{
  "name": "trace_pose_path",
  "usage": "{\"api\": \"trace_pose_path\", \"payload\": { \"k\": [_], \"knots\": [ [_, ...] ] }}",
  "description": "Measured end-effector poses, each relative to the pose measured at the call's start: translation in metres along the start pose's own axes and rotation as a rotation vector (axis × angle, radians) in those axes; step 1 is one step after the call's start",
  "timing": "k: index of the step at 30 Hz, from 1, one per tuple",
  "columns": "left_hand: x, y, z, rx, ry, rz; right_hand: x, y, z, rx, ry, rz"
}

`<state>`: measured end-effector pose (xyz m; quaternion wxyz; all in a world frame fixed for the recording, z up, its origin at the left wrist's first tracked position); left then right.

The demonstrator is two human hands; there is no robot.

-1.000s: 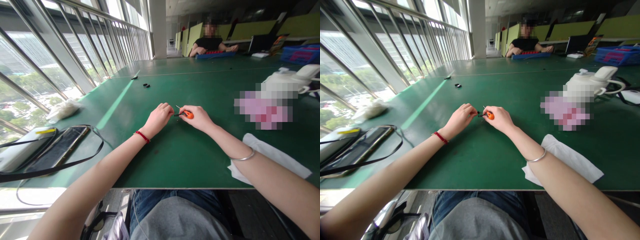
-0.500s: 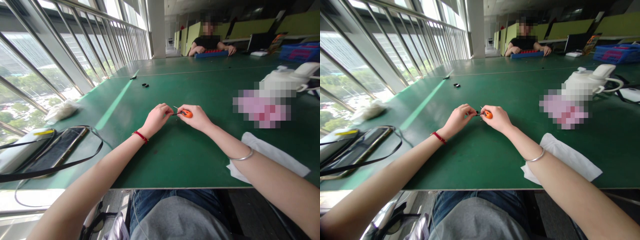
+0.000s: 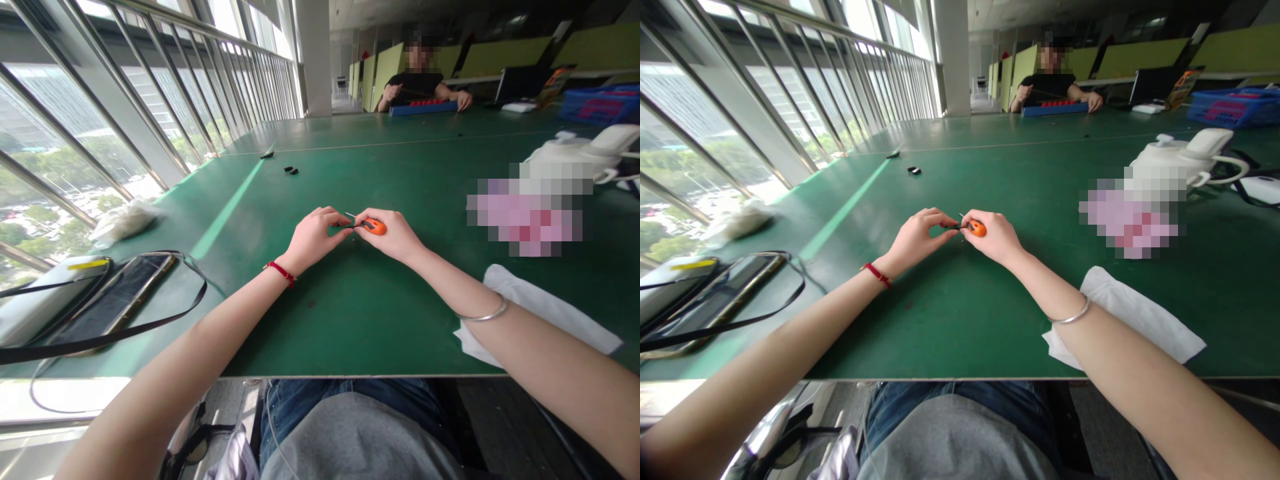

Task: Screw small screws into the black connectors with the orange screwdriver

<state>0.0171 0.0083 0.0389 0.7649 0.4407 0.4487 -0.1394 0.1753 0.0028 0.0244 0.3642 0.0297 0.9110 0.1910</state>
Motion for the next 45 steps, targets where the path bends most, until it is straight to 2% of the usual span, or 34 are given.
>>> {"api": "trace_pose_path", "payload": {
  "k": [3,8,10,13,16,19,41,45],
  "knots": [
    [0.004,0.0,-0.002,-0.003,-0.024,-0.021,0.001,-0.001,-0.001,-0.008,-0.008,-0.012],
    [0.002,0.002,-0.005,-0.024,-0.089,0.02,0.0,-0.001,-0.002,-0.023,0.003,-0.022],
    [-0.001,0.002,-0.006,-0.052,-0.077,0.034,-0.006,0.001,-0.003,-0.053,-0.068,0.039],
    [-0.004,0.0,-0.009,-0.079,0.058,0.015,-0.013,0.003,-0.006,-0.165,-0.29,0.138],
    [-0.002,-0.002,-0.011,-0.073,0.188,-0.033,-0.011,0.003,-0.007,-0.282,-0.436,0.071],
    [0.001,-0.002,-0.012,-0.072,0.228,-0.06,-0.005,0.002,-0.009,-0.328,-0.479,-0.018],
    [0.004,-0.001,-0.008,-0.033,0.263,-0.086,0.016,-0.001,-0.019,-0.357,-0.662,-0.059],
    [0.005,-0.001,-0.007,-0.025,0.272,-0.084,0.015,-0.001,-0.016,-0.324,-0.655,-0.079]
  ]
}}
Point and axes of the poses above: each hand's wrist, its own y-axis towards the middle knuckle, its own x-axis out of the palm, z = x × y, the point moved 4 cm from there along y, towards the middle knuckle, and after that the axes turned 10 degrees about x, right-handed, at the moved point
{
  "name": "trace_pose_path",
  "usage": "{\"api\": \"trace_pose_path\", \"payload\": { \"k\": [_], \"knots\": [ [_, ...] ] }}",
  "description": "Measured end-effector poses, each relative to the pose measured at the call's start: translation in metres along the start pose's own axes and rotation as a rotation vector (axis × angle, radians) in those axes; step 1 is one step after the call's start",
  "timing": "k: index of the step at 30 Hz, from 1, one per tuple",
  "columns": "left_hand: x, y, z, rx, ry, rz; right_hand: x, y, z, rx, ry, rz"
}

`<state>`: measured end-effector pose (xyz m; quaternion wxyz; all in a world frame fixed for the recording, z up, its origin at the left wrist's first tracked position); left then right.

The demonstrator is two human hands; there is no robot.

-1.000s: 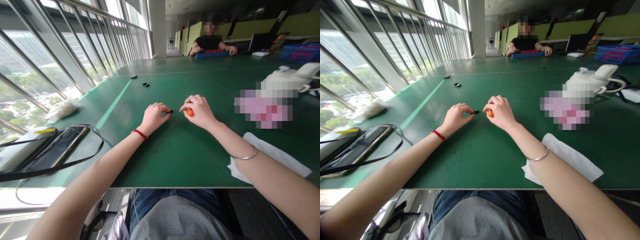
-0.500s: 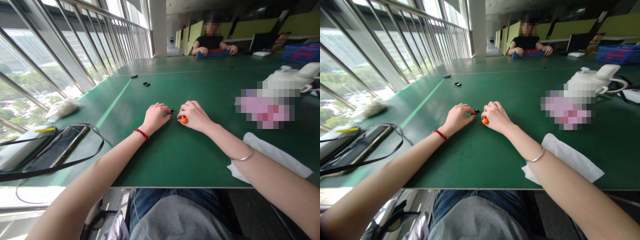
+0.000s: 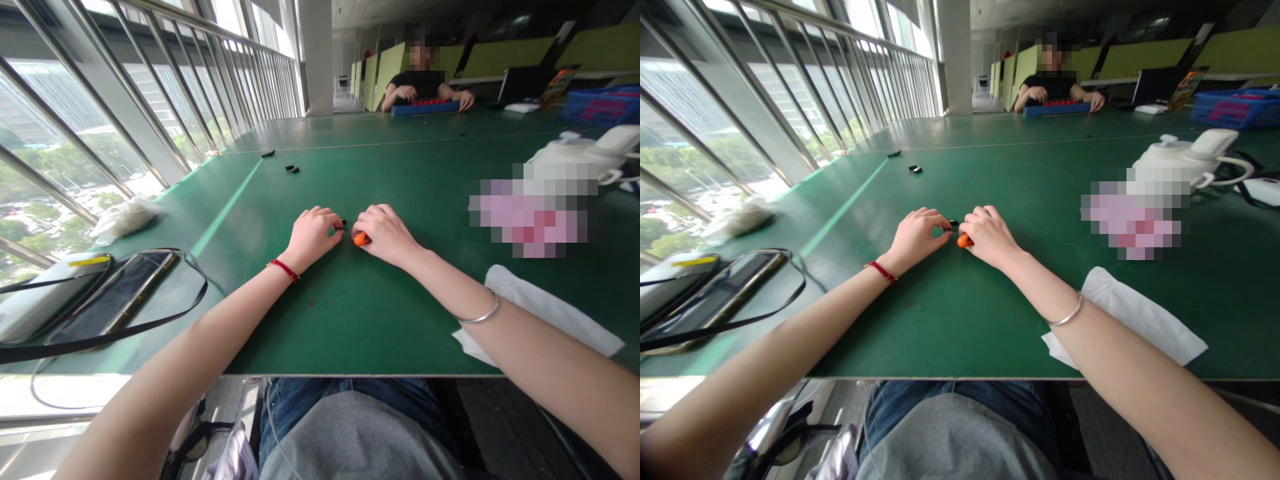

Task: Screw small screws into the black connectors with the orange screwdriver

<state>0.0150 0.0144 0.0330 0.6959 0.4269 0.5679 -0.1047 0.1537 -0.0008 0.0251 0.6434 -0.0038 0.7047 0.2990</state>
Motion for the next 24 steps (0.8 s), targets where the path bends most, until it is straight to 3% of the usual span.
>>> {"api": "trace_pose_path", "payload": {
  "k": [8,24],
  "knots": [
    [0.0007,-0.0005,-0.0036,-0.01,-0.006,0.008,0.0001,-0.0007,0.0095,0.074,0.086,-0.049],
    [0.0027,0.0002,-0.0002,0.009,-0.008,-0.015,0.0009,-0.0001,0.0065,0.077,0.08,-0.039]
  ]
}}
Point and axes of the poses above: each hand's wrist, its own y-axis towards the middle knuckle, its own x-axis out of the palm, z = x × y, the point moved 4 cm from there along y, towards the middle knuckle, and after that the axes turned 10 degrees about x, right-handed, at the moved point
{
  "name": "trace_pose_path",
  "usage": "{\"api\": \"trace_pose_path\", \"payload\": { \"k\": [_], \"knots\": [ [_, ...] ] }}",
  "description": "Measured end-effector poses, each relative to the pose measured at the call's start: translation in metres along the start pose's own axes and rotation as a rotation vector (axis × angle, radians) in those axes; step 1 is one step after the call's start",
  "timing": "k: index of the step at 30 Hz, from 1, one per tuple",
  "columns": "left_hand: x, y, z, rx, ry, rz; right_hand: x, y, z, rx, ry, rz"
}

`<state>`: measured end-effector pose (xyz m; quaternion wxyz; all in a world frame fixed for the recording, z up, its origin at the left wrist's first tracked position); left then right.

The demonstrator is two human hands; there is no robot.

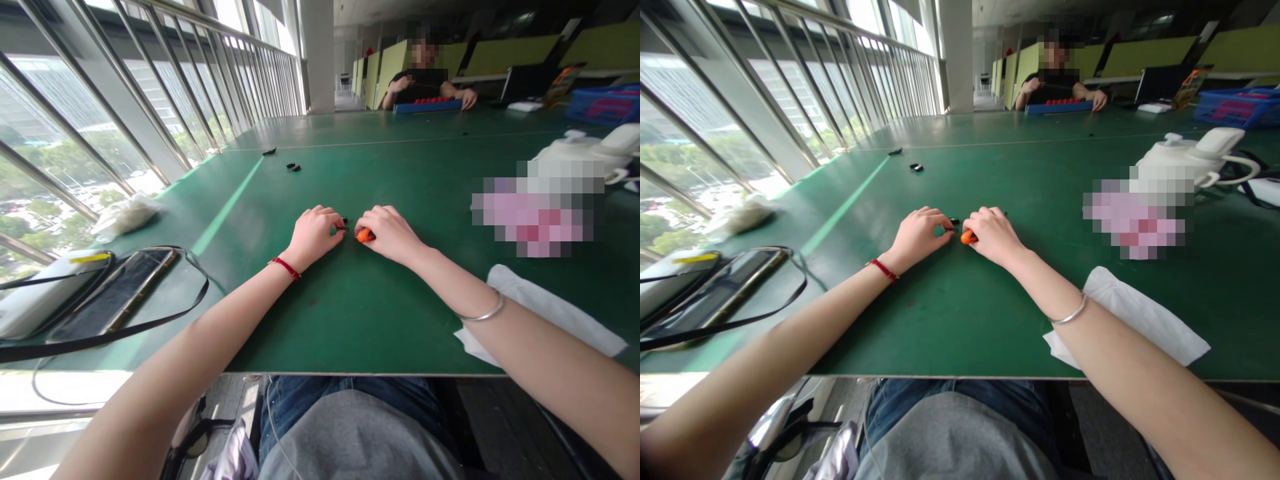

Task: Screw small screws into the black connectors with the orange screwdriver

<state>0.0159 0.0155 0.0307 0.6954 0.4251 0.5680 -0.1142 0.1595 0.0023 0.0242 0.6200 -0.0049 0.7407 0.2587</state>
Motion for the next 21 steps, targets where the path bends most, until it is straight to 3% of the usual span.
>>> {"api": "trace_pose_path", "payload": {
  "k": [21],
  "knots": [
    [0.0004,0.0005,0.0016,0.007,-0.01,-0.02,-0.0011,0.0006,-0.0031,-0.051,-0.005,0.025]
  ]
}}
Point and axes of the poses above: each hand's wrist, its own y-axis towards the middle knuckle, its own x-axis out of the palm, z = x × y, the point moved 4 cm from there along y, towards the middle knuckle, and after that the axes turned 10 degrees about x, right-handed, at the moved point
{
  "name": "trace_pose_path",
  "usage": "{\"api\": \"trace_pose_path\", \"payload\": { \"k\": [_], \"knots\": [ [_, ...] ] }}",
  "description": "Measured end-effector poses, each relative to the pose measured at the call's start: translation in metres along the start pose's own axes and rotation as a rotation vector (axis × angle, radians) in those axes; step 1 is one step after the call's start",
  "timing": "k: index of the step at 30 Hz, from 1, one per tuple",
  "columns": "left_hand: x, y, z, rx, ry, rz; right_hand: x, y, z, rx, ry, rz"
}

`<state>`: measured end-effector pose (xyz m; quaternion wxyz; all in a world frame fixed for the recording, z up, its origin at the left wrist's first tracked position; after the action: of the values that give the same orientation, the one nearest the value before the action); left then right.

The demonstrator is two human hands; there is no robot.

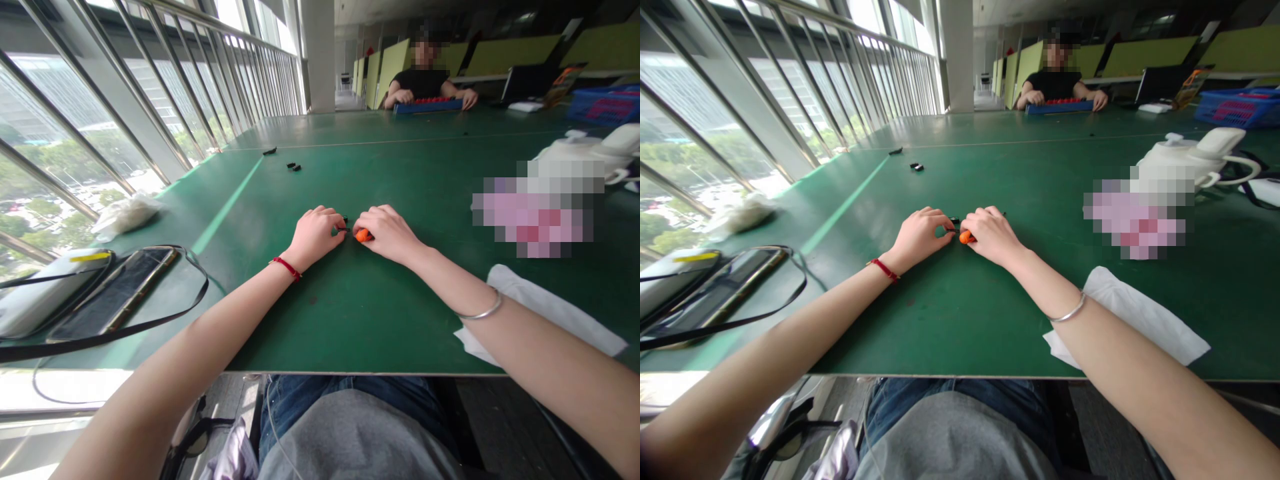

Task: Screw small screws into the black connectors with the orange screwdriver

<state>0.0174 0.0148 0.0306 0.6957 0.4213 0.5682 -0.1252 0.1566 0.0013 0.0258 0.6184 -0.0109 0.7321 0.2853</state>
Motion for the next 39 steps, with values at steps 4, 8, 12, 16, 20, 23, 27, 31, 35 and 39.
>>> {"api": "trace_pose_path", "payload": {
  "k": [4,8,12,16,20,23,27,31,35,39],
  "knots": [
    [0.0,0.0,0.002,-0.002,-0.05,0.009,-0.003,0.0,0.005,0.023,0.082,0.072],
    [0.001,-0.001,0.005,-0.026,-0.135,0.028,-0.004,0.0,0.008,0.014,0.105,0.083],
    [0.002,-0.001,0.003,-0.074,-0.227,0.054,-0.005,0.0,0.008,0.013,0.122,0.087],
    [0.007,-0.002,-0.002,-0.13,-0.341,0.062,-0.006,0.0,0.008,0.007,0.132,0.086],
    [0.011,-0.002,-0.005,-0.147,-0.409,0.081,-0.005,0.001,0.007,0.0,0.142,0.084],
    [0.011,-0.001,-0.006,-0.151,-0.442,0.089,-0.006,0.001,0.006,-0.001,0.142,0.093],
    [0.011,-0.001,-0.008,-0.186,-0.507,0.112,-0.009,0.0,0.007,-0.01,0.157,0.112],
    [0.01,-0.001,-0.01,-0.223,-0.585,0.111,-0.01,-0.002,0.007,-0.043,0.16,0.103],
    [0.005,0.002,-0.017,-0.223,-0.551,0.144,-0.017,-0.003,0.007,-0.031,0.143,0.164],
    [0.002,0.01,-0.032,-0.219,-0.357,0.238,-0.031,-0.005,0.01,0.093,0.156,0.372]
  ]
}}
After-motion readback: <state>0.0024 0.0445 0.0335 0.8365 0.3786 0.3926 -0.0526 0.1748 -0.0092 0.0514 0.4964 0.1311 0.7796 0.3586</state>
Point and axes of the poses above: each hand's wrist, its own y-axis towards the middle knuckle, its own x-axis out of the palm, z = x × y, the point moved 4 cm from there along y, towards the middle knuckle, and after that the axes turned 10 degrees about x, right-handed, at the moved point
